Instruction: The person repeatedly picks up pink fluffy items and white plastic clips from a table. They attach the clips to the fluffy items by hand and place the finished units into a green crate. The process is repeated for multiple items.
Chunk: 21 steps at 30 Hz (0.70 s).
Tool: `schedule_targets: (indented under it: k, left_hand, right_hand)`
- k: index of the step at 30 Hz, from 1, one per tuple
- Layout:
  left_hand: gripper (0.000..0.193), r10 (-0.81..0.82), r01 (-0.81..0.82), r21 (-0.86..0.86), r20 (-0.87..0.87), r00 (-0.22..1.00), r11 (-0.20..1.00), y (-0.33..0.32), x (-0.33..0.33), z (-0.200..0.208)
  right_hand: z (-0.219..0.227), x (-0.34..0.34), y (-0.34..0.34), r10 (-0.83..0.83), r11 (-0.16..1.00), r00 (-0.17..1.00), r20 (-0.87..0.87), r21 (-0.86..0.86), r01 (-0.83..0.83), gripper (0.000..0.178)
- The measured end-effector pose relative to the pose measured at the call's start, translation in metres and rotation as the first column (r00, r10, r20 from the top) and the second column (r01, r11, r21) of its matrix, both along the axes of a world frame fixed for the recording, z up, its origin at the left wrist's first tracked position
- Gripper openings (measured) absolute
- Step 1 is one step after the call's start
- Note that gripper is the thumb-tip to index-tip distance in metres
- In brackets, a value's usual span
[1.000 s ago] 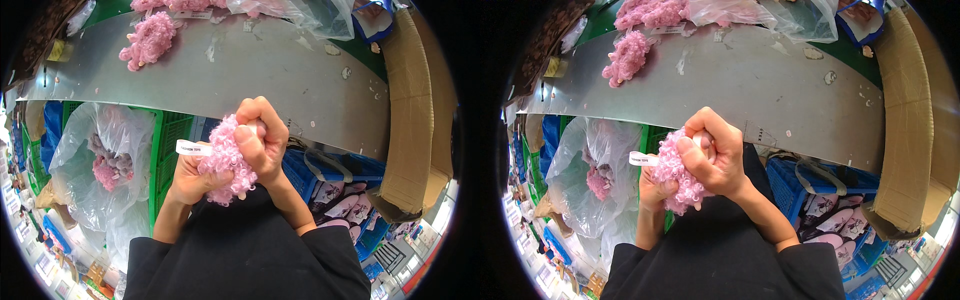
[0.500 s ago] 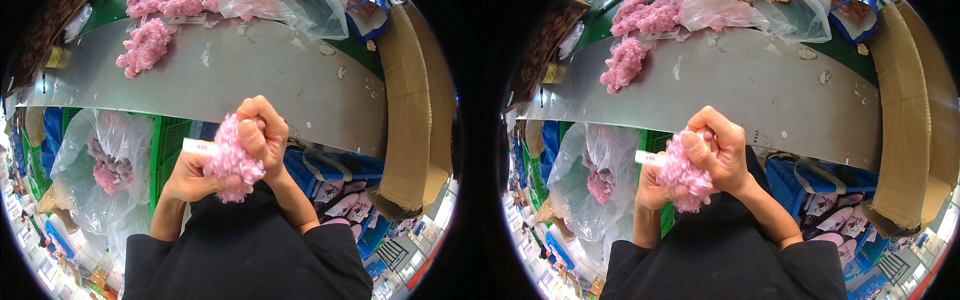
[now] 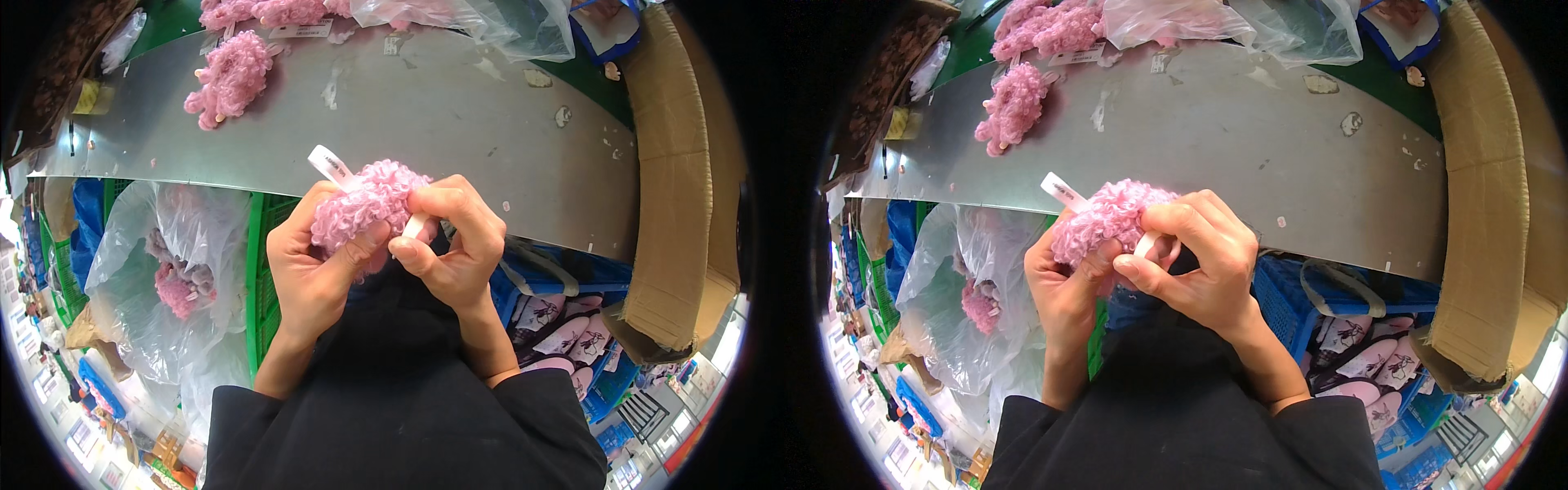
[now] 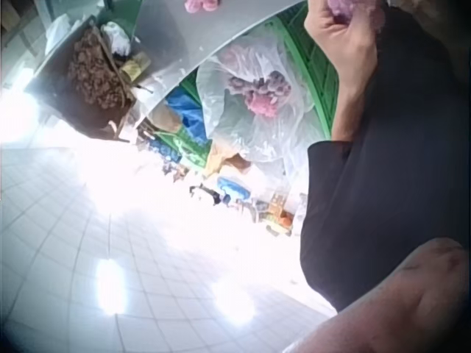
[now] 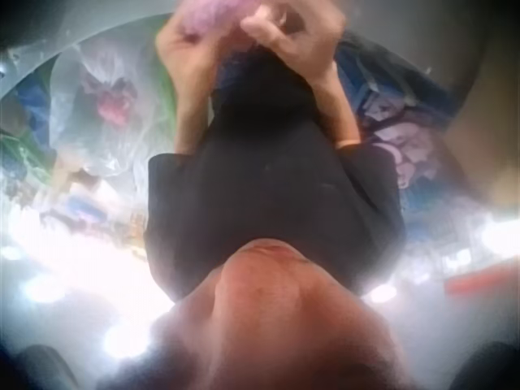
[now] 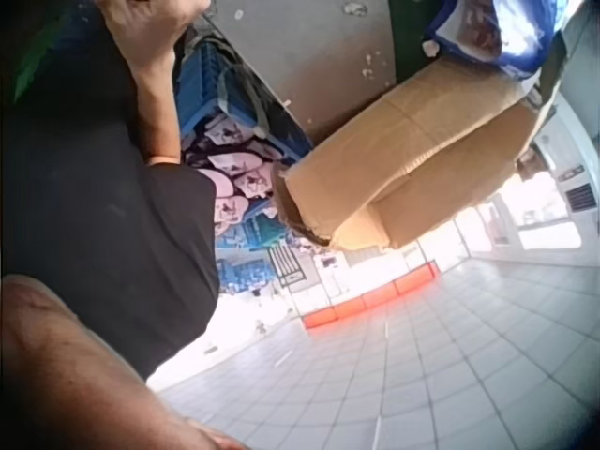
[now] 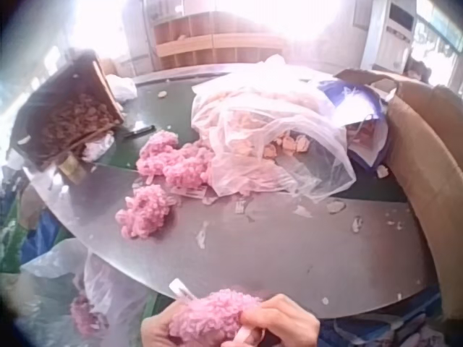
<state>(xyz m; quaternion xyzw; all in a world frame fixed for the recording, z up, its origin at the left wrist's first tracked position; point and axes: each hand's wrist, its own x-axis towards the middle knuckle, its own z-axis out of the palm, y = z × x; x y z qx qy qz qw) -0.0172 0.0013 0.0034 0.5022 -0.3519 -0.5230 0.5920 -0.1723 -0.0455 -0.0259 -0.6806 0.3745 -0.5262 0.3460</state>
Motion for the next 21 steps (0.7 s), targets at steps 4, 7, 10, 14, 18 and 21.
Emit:
schedule_targets:
  k: [4,7,10,14,18,21]
  left_hand:
    - [0.021,-0.083,0.091,0.108,-0.077,0.994,0.990,0.006,0.003,-0.001]
    - [0.026,-0.077,0.101,0.094,-0.223,0.972,0.990,0.006,-0.004,0.000]
    - [0.028,-0.132,0.155,0.070,-0.264,0.955,0.985,0.009,-0.001,-0.001]
    - [0.023,-0.110,0.104,-0.049,-0.120,0.987,0.993,0.009,-0.003,-0.006]
    - [0.019,-0.072,0.066,-0.075,-0.074,0.995,0.995,0.009,-0.005,-0.007]
    - [0.015,-0.031,0.032,-0.028,0.021,0.999,0.999,0.011,-0.007,-0.001]
  right_hand:
    - [-0.006,-0.003,0.000,-0.030,0.998,0.999,-0.018,-0.055,0.029,0.042]
    - [-0.006,-0.005,0.001,-0.037,0.997,0.999,0.000,-0.064,0.037,0.045]
    - [-0.012,-0.004,0.001,-0.063,0.989,0.998,0.011,-0.130,0.064,0.055]
    - [-0.013,-0.003,-0.005,-0.023,0.963,1.000,-0.003,-0.270,0.022,0.058]
    - [-0.011,0.000,0.000,-0.061,0.969,0.998,0.015,-0.237,0.063,0.056]
    - [-0.011,-0.001,0.001,-0.085,0.972,0.996,-0.039,-0.225,0.074,0.057]
